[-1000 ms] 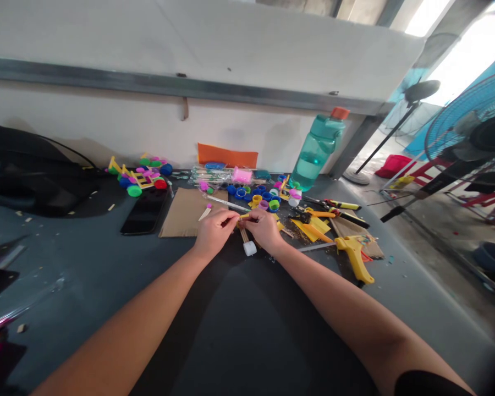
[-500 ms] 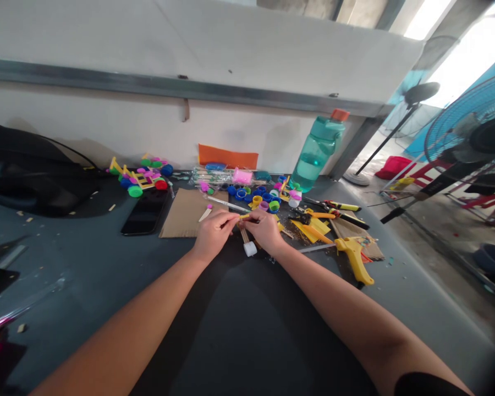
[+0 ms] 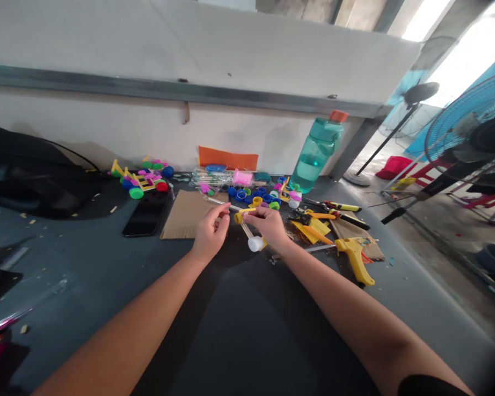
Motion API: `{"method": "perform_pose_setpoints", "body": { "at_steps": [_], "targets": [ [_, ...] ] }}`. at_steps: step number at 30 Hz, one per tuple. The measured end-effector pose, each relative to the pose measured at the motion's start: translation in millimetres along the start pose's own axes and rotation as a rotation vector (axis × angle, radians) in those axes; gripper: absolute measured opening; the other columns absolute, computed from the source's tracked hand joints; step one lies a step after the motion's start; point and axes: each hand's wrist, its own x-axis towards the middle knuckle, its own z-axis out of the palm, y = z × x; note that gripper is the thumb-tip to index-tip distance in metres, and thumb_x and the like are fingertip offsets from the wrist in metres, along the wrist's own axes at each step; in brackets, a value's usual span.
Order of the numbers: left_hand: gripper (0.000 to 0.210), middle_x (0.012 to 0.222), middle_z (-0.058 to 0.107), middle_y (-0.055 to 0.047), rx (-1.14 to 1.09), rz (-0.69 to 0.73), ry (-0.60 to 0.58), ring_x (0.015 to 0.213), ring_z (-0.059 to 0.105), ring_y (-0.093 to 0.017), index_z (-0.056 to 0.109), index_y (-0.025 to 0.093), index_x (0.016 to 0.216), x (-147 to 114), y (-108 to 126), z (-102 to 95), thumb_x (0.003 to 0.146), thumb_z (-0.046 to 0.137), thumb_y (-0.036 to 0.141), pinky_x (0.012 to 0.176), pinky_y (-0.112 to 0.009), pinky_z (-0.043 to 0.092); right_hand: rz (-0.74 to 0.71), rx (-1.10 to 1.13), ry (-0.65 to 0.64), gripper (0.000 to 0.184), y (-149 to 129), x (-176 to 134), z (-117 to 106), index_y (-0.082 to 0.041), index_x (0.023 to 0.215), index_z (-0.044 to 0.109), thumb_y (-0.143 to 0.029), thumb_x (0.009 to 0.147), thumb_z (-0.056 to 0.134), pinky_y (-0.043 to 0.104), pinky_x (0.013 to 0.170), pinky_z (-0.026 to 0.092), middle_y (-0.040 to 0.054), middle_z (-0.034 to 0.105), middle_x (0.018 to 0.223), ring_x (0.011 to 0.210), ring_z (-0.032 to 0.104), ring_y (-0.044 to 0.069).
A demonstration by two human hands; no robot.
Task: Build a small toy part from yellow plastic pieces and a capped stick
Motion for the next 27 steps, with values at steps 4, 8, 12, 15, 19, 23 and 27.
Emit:
{"method": "perform_pose_setpoints", "body": {
  "at_steps": [4, 8, 12, 15, 19, 23, 27],
  "targets": [
    [0.037, 0.115, 0.064, -0.011, -0.193, -0.115, -0.074, 0.093, 0.065, -0.02, 0.06, 0.019, 0.121, 1.5, -5.2, 3.3, 0.087, 0.054, 0.033, 0.066, -0.028, 0.058, 0.079, 0.101, -0.015, 0.029, -3.5, -1.8, 0.1, -0.016, 0.069, 0.067, -0.042, 0.059, 0.077, 0.023, 0.043, 0.026, -0.0047, 0.052, 0.053, 0.045, 0.036, 0.007],
    [0.037, 0.111, 0.068, -0.01, -0.36, -0.222, -0.124, 0.085, 0.067, -0.019, 0.063, 0.019, 0.116, 3.6, -3.5, 2.3, 0.084, 0.059, 0.037, 0.067, -0.03, 0.058, 0.146, 0.198, -0.025, 0.032, -6.7, -2.5, 1.3, -0.017, 0.069, 0.066, -0.043, 0.056, 0.079, 0.023, 0.039, 0.017, -0.0058, 0.051, 0.052, 0.04, 0.028, 0.004],
    [0.037, 0.093, 0.072, -0.007, -0.38, -0.293, -0.21, 0.07, 0.068, -0.018, 0.067, 0.019, 0.108, 5.1, 1.8, 0.1, 0.08, 0.065, 0.042, 0.059, -0.028, 0.055, 0.179, 0.285, -0.058, 0.034, -10.9, -4.3, 3.0, -0.016, 0.068, 0.064, -0.041, 0.054, 0.081, 0.023, 0.039, 0.015, -0.0066, 0.049, 0.051, 0.039, 0.025, 0.004],
    [0.037, 0.094, 0.072, -0.005, -0.371, -0.275, -0.224, 0.07, 0.067, -0.016, 0.069, 0.02, 0.106, 5.5, 5.1, 0.8, 0.078, 0.067, 0.044, 0.06, -0.028, 0.055, 0.183, 0.339, -0.087, 0.032, -12.5, -5.3, 3.1, -0.016, 0.065, 0.064, -0.039, 0.054, 0.082, 0.022, 0.039, 0.016, -0.0073, 0.045, 0.048, 0.04, 0.026, 0.004],
    [0.04, 0.085, 0.072, -0.005, -0.444, -0.307, -0.239, 0.067, 0.066, -0.016, 0.069, 0.019, 0.102, 5.8, 5.4, 2.6, 0.076, 0.067, 0.049, 0.057, -0.028, 0.056, 0.236, 0.425, -0.099, 0.029, -12.6, -4.5, 1.2, -0.017, 0.064, 0.064, -0.037, 0.055, 0.083, 0.021, 0.04, 0.023, -0.0051, 0.047, 0.051, 0.045, 0.033, 0.006],
    [0.043, 0.072, 0.069, -0.003, -0.493, -0.404, -0.241, 0.061, 0.065, -0.015, 0.068, 0.016, 0.099, 5.8, 4.7, 1.8, 0.074, 0.068, 0.051, 0.058, -0.028, 0.057, 0.3, 0.49, -0.165, 0.027, -12.9, -4.5, -0.9, -0.019, 0.067, 0.064, -0.038, 0.059, 0.081, 0.022, 0.038, 0.024, -0.0019, 0.052, 0.057, 0.046, 0.035, 0.008],
    [0.04, 0.068, 0.067, -0.001, -0.536, -0.446, -0.254, 0.056, 0.062, -0.012, 0.068, 0.016, 0.093, 5.3, 5.8, 0.7, 0.072, 0.07, 0.05, 0.057, -0.027, 0.057, 0.325, 0.517, -0.192, 0.022, -12.0, -4.7, -1.1, -0.019, 0.071, 0.064, -0.034, 0.063, 0.079, 0.021, 0.036, 0.02, -0.0024, 0.051, 0.056, 0.044, 0.032, 0.008]
  ]
}}
